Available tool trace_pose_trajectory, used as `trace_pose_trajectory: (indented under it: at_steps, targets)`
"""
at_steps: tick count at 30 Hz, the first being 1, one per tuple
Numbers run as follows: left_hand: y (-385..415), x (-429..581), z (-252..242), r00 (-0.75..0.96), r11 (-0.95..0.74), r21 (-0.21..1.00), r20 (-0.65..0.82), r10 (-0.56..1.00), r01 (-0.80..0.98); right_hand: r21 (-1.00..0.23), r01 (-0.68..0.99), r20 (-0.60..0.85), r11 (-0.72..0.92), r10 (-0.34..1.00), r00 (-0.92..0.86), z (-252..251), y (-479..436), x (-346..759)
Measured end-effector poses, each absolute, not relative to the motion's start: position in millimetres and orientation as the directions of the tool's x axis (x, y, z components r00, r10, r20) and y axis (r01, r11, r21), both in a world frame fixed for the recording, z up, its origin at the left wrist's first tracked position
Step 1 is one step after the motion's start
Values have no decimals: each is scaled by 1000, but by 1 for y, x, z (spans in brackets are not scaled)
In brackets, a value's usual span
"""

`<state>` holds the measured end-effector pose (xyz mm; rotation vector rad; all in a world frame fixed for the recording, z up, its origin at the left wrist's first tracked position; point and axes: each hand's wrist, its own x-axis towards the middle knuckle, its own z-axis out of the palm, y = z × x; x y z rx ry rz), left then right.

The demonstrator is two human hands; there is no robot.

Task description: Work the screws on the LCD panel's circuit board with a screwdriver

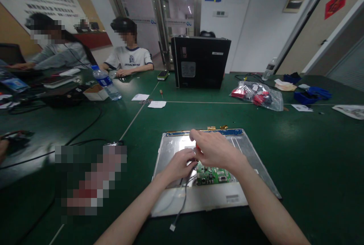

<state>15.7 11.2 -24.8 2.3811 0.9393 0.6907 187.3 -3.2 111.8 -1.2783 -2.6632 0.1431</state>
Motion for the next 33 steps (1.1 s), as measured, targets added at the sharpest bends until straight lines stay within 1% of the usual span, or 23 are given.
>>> trace_pose_trajectory:
  at_steps: [3, 5, 9, 12, 14, 18, 20, 23, 25, 27, 33]
  targets:
    - [11, 16, -23, 633, -629, 598, 247, 734, 497, -90, 812, 125, 577, 815, -565, 110, 0, 185]
    - [10, 16, -23, 626, -624, 607, 252, 738, 492, -74, 823, 127, 563, 824, -552, 111, 1, 186]
    - [11, 16, -25, 624, -644, 615, 296, 723, 455, -146, 747, 151, 648, 761, -631, 113, -2, 191]
    - [12, 16, -26, 629, -641, 602, 276, 727, 476, -194, 716, 139, 670, 742, -656, 112, -2, 191]
    - [11, 16, -25, 632, -630, 600, 251, 733, 493, -183, 734, 133, 654, 756, -641, 110, 0, 190]
    - [10, 16, -22, 636, -619, 608, 230, 736, 496, -123, 798, 117, 590, 807, -579, 110, 4, 189]
    - [10, 16, -22, 630, -622, 619, 251, 735, 479, -150, 777, 112, 611, 791, -601, 112, 3, 190]
    - [11, 16, -24, 616, -626, 620, 274, 738, 474, -266, 682, 96, 682, 722, -685, 113, 1, 195]
    - [11, 16, -25, 622, -630, 610, 268, 735, 481, -308, 656, 82, 689, 706, -703, 113, -1, 196]
    - [12, 16, -25, 632, -635, 601, 261, 730, 485, -292, 680, 85, 673, 726, -682, 112, 0, 195]
    - [11, 15, -24, 639, -619, 598, 220, 737, 509, -149, 790, 125, 595, 804, -582, 110, 5, 188]
